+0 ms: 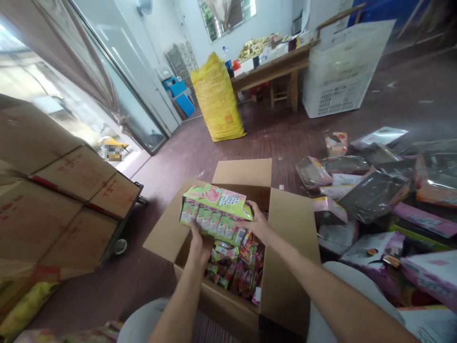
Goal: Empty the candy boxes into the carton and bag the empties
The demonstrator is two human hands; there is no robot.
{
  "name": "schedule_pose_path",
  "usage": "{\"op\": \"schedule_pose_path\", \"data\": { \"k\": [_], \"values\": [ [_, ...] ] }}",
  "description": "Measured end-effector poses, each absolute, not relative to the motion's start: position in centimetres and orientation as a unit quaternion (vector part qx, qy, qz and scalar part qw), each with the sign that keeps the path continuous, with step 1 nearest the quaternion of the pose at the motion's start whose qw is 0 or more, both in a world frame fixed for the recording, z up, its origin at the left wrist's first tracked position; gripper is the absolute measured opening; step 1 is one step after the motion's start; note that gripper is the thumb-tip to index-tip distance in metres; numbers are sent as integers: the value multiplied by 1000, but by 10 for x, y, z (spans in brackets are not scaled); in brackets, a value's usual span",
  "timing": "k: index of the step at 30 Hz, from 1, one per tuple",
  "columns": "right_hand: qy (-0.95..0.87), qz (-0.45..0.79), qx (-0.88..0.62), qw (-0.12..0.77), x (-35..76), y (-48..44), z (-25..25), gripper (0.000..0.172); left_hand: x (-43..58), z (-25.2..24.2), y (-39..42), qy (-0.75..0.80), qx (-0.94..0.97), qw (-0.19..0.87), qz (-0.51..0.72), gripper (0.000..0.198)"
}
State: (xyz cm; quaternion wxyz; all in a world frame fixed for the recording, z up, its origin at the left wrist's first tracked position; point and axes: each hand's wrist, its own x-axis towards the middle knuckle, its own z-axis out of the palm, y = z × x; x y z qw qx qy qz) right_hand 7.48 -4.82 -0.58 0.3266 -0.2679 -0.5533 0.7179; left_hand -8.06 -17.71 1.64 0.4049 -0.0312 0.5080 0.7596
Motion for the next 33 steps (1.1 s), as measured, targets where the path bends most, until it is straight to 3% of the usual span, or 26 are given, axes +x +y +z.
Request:
{"op": "schedule_pose_path", "data": {
  "k": [4,7,10,15,18,22,27,33],
  "values": [
    [-622,673,-249,313,82,-32,3,91,-102,17,-204,554,-67,376,740,93],
    [-653,641,-266,302,82,-26,4,102,-107,21,-210,561,-37,387,731,81],
    [-610,651,-294,344,78,-24,1,107,-98,26,-206,552,-12,429,715,74],
    [-698,607,-243,291,73,-30,-5,107,-91,32,-206,581,-64,359,728,57],
    [-731,558,-258,296,70,-30,-7,101,-95,23,-216,625,-61,389,674,67],
    [-766,516,-245,295,69,-29,-9,107,-95,3,-231,663,-84,402,626,76],
    [-728,541,-302,294,74,-24,-2,103,-84,5,-230,659,-74,411,625,75],
    [-641,638,-288,314,80,-15,-4,109,-82,40,-220,663,4,264,701,65]
  ]
}}
